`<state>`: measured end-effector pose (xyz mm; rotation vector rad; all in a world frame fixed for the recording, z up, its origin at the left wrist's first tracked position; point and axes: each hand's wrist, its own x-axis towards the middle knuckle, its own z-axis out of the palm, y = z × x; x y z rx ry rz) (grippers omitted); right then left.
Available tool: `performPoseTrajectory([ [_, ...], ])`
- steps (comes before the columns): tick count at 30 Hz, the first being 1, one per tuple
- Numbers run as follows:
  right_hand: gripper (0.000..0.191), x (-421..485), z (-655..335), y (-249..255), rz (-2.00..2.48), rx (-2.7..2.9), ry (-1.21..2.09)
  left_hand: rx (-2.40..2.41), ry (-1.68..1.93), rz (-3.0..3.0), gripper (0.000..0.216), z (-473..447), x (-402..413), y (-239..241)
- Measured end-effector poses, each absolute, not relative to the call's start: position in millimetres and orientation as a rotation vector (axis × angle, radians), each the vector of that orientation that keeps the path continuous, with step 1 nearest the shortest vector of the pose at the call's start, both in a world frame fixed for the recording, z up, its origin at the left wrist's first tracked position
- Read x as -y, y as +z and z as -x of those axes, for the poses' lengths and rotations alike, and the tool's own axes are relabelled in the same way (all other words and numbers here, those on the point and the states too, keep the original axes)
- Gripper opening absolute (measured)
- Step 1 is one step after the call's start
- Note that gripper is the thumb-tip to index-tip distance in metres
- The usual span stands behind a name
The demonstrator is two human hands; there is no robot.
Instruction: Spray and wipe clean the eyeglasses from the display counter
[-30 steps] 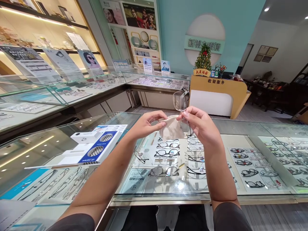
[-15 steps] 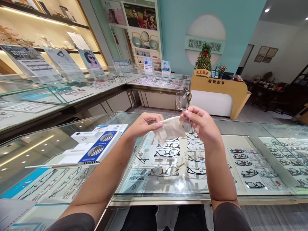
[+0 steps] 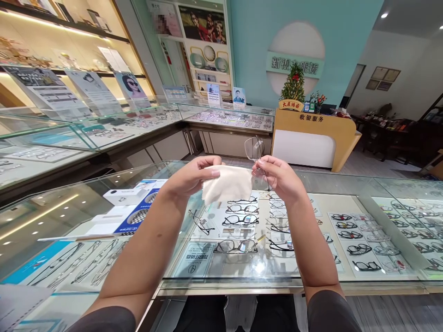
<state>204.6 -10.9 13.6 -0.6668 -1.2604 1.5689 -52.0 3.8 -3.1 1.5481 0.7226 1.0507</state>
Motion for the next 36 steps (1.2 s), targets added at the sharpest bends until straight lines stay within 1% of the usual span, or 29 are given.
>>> performPoseTrajectory([
  [6, 0.043, -1, -205, 6, 0.7, 1.202, 1.546, -0.883, 1.106, -1.49, 0.055, 44, 1, 2],
  [13, 0.039, -1, -209, 5, 0.734, 1.235, 1.475, -1.049, 1.053, -1.623, 0.052, 50, 0, 5],
  [19, 0.045, -9, -199, -3, 0.755, 1.21, 1.474, -1.092, 1.358, -1.433, 0.059, 41, -4, -5],
  [22, 0.048, -15, -190, -11, 0.773, 1.166, 1.426, -1.1, 1.366, -1.312, 0.072, 34, -6, -11],
  [24, 0.046, -17, -184, -16, 0.778, 1.138, 1.38, -1.114, 1.334, -1.256, 0.076, 31, -10, -15],
  [27, 0.042, -18, -173, -23, 0.771, 1.102, 1.342, -1.099, 1.253, -1.241, 0.07, 27, -17, -21],
  [31, 0.04, -15, -162, -29, 0.697, 1.021, 1.388, -0.998, 1.142, -1.241, 0.066, 24, -21, -26],
  [36, 0.038, -16, -157, -32, 0.664, 0.962, 1.354, -0.929, 1.206, -1.29, 0.061, 16, -12, -26],
])
